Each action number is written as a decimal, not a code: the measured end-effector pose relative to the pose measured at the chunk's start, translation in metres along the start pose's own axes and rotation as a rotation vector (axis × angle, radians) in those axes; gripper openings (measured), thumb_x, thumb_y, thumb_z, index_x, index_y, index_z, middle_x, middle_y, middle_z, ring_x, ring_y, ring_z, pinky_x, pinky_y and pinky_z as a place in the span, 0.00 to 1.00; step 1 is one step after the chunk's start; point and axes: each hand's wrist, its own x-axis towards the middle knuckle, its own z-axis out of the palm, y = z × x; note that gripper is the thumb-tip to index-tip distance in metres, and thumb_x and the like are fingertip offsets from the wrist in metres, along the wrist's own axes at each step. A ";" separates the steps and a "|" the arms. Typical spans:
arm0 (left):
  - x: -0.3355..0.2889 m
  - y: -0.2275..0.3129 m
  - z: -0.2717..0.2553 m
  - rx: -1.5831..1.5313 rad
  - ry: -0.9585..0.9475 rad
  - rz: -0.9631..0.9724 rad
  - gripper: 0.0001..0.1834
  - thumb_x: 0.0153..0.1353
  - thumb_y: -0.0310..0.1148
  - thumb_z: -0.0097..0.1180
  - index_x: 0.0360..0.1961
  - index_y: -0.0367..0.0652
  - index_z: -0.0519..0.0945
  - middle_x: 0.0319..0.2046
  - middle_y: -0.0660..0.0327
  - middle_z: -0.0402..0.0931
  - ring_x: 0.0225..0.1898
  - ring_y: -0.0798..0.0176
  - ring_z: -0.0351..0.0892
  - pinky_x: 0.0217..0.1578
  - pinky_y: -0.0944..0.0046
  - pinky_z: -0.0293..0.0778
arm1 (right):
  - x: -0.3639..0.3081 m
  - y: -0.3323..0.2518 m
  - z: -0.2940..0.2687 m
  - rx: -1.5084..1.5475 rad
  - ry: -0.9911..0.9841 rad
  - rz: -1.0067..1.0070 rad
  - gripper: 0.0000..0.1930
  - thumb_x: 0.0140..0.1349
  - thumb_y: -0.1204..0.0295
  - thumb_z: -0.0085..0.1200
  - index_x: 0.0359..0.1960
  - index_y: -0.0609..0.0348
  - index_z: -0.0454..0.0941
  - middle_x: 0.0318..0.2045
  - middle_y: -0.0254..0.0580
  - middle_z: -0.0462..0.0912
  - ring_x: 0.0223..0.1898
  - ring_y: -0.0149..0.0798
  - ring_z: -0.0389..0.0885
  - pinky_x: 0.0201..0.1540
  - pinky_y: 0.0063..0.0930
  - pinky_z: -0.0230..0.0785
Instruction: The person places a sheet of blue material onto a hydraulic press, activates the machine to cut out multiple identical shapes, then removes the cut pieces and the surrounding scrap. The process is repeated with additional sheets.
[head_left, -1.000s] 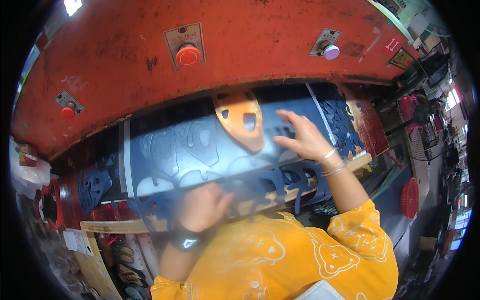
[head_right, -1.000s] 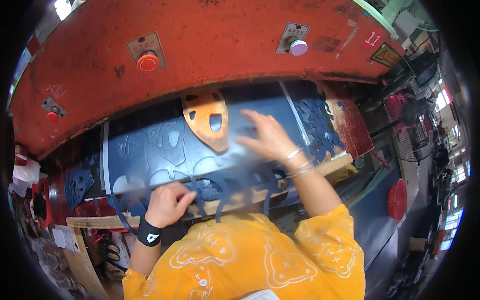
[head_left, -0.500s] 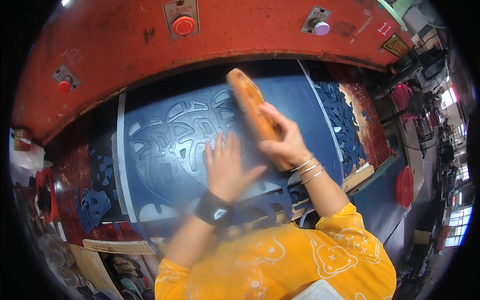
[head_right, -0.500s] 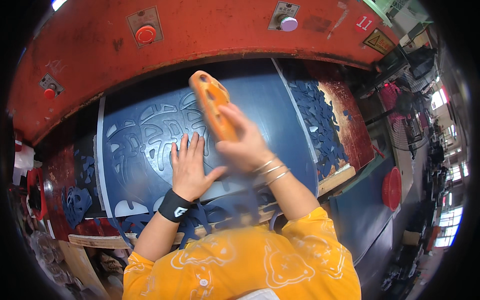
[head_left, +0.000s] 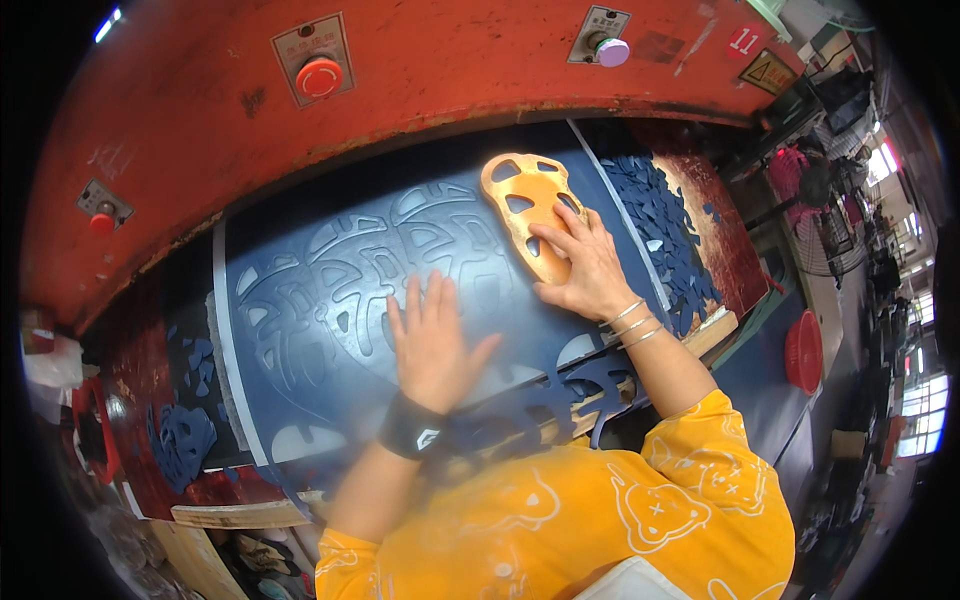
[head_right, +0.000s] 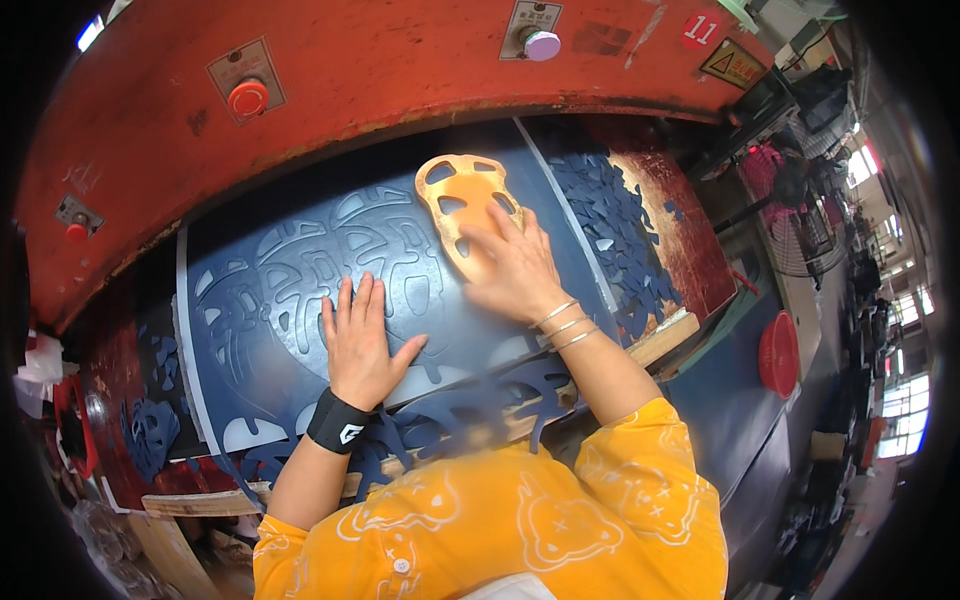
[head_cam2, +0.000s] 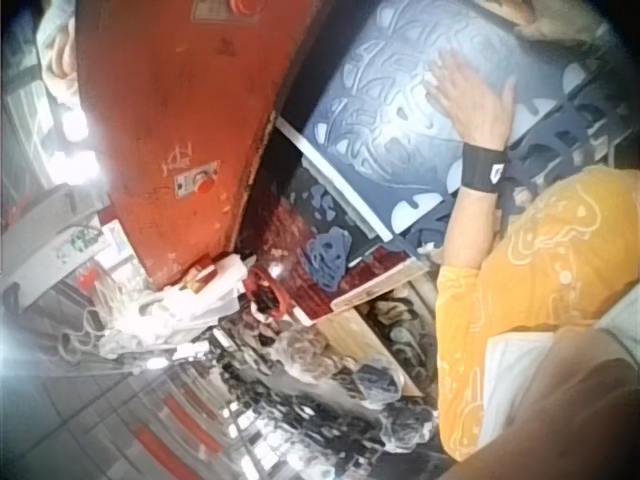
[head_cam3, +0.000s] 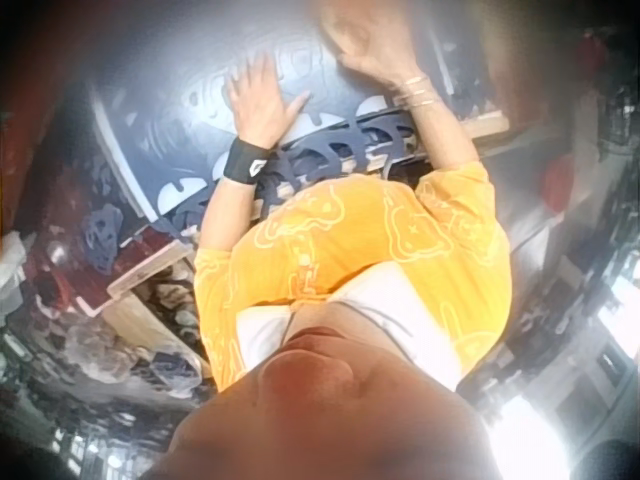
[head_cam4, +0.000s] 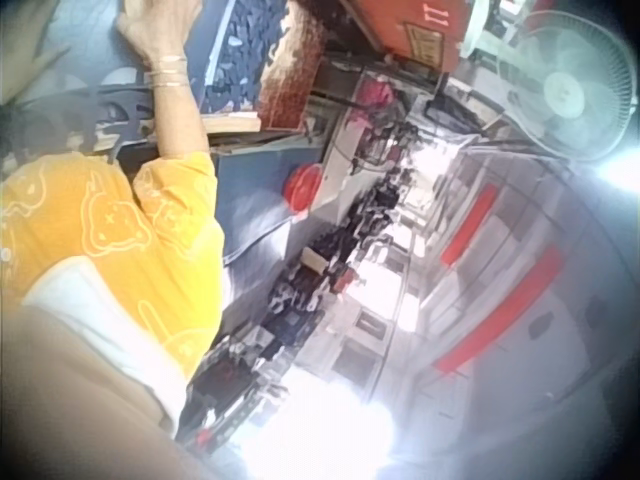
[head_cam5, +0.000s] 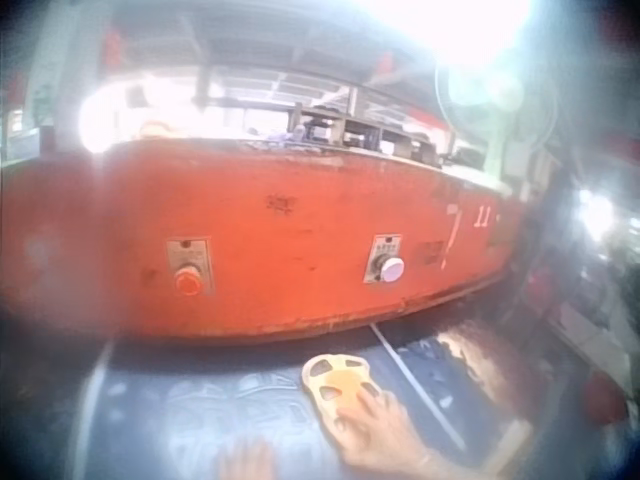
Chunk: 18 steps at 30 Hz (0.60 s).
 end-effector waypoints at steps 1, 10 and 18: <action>0.003 -0.003 -0.001 -0.006 0.013 -0.001 0.41 0.50 0.47 0.65 0.60 0.32 0.67 0.63 0.46 0.62 0.67 0.41 0.54 0.66 0.38 0.45 | 0.003 0.002 0.000 0.001 0.021 -0.034 0.35 0.42 0.59 0.63 0.58 0.43 0.74 0.66 0.54 0.60 0.65 0.66 0.54 0.67 0.51 0.48; -0.030 -0.008 -0.069 -1.020 -0.238 -0.352 0.03 0.58 0.24 0.57 0.28 0.36 0.79 0.25 0.63 0.75 0.26 0.72 0.73 0.27 0.73 0.67 | 0.074 0.052 -0.020 0.405 0.666 0.080 0.30 0.58 0.61 0.58 0.62 0.58 0.67 0.64 0.58 0.61 0.67 0.55 0.56 0.68 0.43 0.48; 0.016 -0.036 -0.008 -0.335 0.148 -0.020 0.14 0.46 0.29 0.66 0.18 0.41 0.70 0.21 0.55 0.67 0.27 0.47 0.68 0.28 0.54 0.64 | 0.223 0.040 -0.073 0.278 1.286 -0.072 0.36 0.63 0.55 0.50 0.68 0.61 0.54 0.66 0.63 0.54 0.68 0.59 0.49 0.69 0.50 0.40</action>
